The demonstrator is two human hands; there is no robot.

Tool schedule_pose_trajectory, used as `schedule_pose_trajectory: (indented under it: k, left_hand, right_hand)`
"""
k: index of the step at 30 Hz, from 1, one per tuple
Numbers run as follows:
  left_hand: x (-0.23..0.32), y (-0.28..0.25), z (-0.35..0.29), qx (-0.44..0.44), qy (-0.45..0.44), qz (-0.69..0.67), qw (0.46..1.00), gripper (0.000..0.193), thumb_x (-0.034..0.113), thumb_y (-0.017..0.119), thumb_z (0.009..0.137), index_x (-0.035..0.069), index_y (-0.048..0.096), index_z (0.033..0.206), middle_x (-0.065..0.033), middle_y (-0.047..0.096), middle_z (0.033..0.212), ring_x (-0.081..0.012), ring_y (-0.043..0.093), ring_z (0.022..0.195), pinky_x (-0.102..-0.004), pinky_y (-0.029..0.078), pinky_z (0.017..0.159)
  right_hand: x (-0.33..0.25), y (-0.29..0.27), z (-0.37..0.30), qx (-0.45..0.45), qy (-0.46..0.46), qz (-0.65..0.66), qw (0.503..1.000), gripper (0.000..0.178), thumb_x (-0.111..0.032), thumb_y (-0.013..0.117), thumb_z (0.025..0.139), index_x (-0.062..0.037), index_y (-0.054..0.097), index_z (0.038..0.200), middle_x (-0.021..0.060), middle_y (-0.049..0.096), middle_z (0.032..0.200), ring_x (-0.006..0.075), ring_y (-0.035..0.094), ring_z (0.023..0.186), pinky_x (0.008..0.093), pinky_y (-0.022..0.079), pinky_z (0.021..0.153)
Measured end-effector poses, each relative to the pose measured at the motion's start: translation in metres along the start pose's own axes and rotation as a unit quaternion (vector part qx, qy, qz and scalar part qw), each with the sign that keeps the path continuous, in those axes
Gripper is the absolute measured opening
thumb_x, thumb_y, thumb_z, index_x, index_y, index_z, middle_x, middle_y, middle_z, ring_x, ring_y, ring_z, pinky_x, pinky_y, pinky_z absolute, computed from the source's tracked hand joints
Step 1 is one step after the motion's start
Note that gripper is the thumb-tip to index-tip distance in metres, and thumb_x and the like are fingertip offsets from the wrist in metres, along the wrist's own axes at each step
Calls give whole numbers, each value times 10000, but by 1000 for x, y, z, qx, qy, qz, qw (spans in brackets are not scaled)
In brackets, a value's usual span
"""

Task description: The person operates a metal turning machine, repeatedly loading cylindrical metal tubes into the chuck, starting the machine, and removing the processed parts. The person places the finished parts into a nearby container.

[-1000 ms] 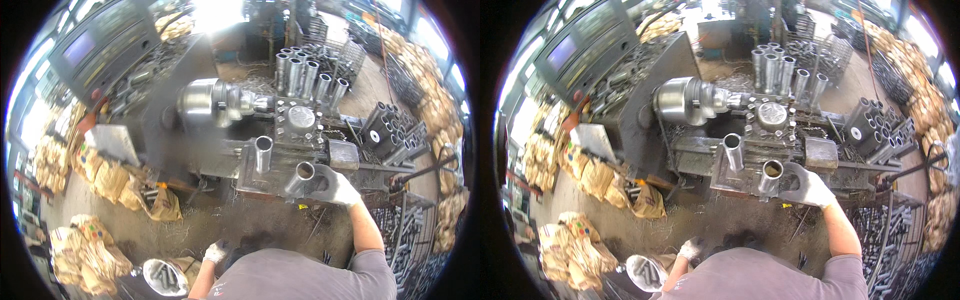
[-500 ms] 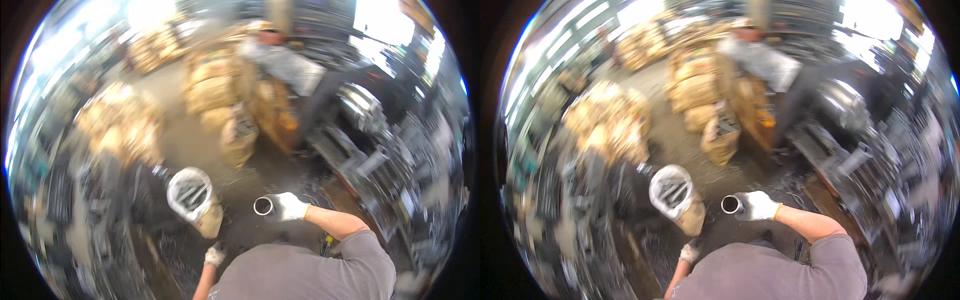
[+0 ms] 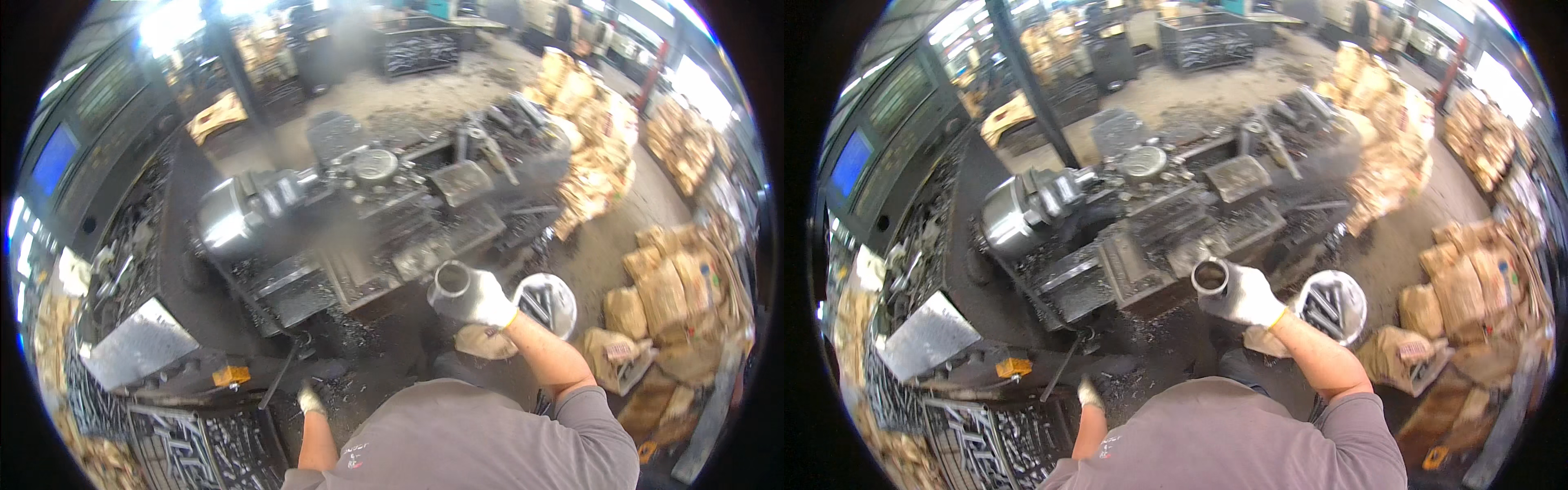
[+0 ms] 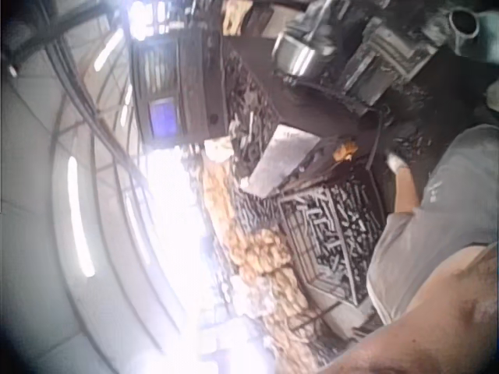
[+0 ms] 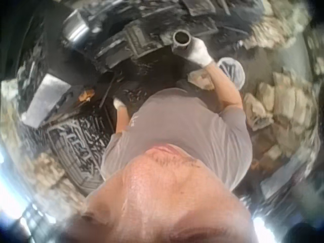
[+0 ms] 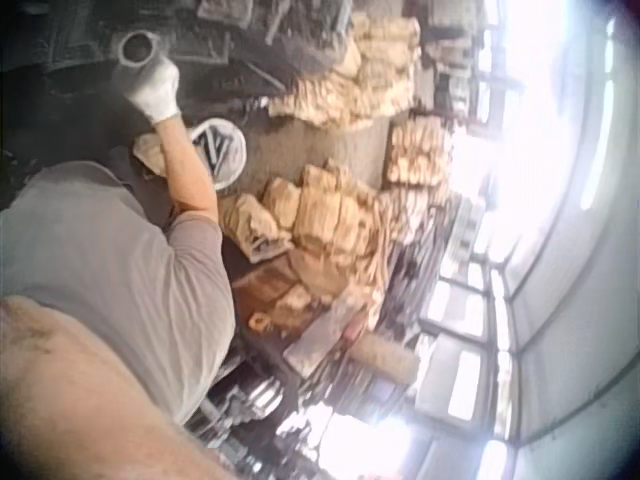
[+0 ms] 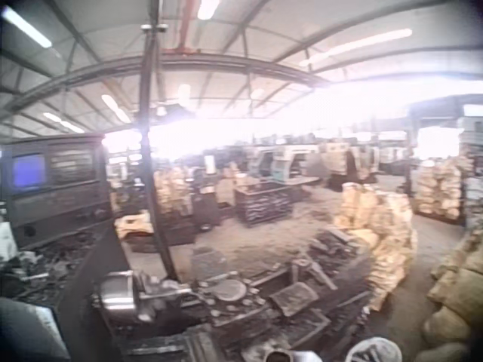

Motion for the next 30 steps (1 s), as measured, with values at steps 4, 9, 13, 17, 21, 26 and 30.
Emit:
schedule_pose_trajectory:
  k: [4,9,13,17,21,26,30]
  left_hand:
    - [80,-79,-117,440,55,45,895,582,481,554,1109,27,620,1467,-220,674,1409,-412,702,1190,-489,564,1031]
    - [177,-74,-148,510,326,197,771,475,362,601,1099,24,650,1429,-267,647,1446,-478,657,1262,-528,536,1069]
    - [203,-65,-127,482,329,297,756,373,301,607,1075,5,685,1290,-271,706,1244,-495,688,1132,-552,554,981]
    - [152,-146,-57,274,241,-60,929,316,314,620,1083,68,698,1266,-119,745,1065,-306,710,904,-464,559,795]
    - [147,-33,-58,163,150,-353,909,514,489,637,1075,71,657,1373,-86,726,1140,-240,698,980,-385,543,846]
    - [205,128,-102,176,291,7,940,487,185,729,1018,15,604,1457,-151,727,1252,-256,700,1142,-406,572,1011]
    - [410,260,-171,211,602,420,646,974,234,877,780,-45,406,1585,-317,541,1521,-492,507,1452,-645,328,1265]
  right_hand:
    - [26,22,95,-45,-36,-27,998,455,-378,906,803,-98,761,1132,188,789,935,397,783,888,453,627,751]
    - [69,47,127,-154,-91,5,984,423,-385,899,817,-108,769,1110,179,793,927,374,791,880,446,631,750]
    - [60,6,152,-314,-90,-12,945,358,-253,917,830,-91,803,1128,141,811,1001,294,796,947,422,635,831]
    - [44,-55,236,-344,-130,9,930,290,-101,877,808,-43,809,1084,109,812,974,211,789,889,375,636,830]
    - [24,-61,352,-188,-64,18,980,358,-115,837,831,-16,770,1169,121,795,1023,204,768,894,348,611,835]
    - [-39,92,451,-336,-338,-176,861,790,-398,839,836,-81,608,1522,181,675,1483,318,736,1225,391,584,1093]
    - [29,223,458,-490,-341,-383,705,305,-276,776,731,-26,837,894,218,802,920,376,767,839,475,593,776]
Point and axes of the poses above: each hand's wrist, its own z-axis towards the middle knuckle, its own y-axis out of the palm, x = y × z, the point moved 7 cm from there along z, towards the middle knuckle
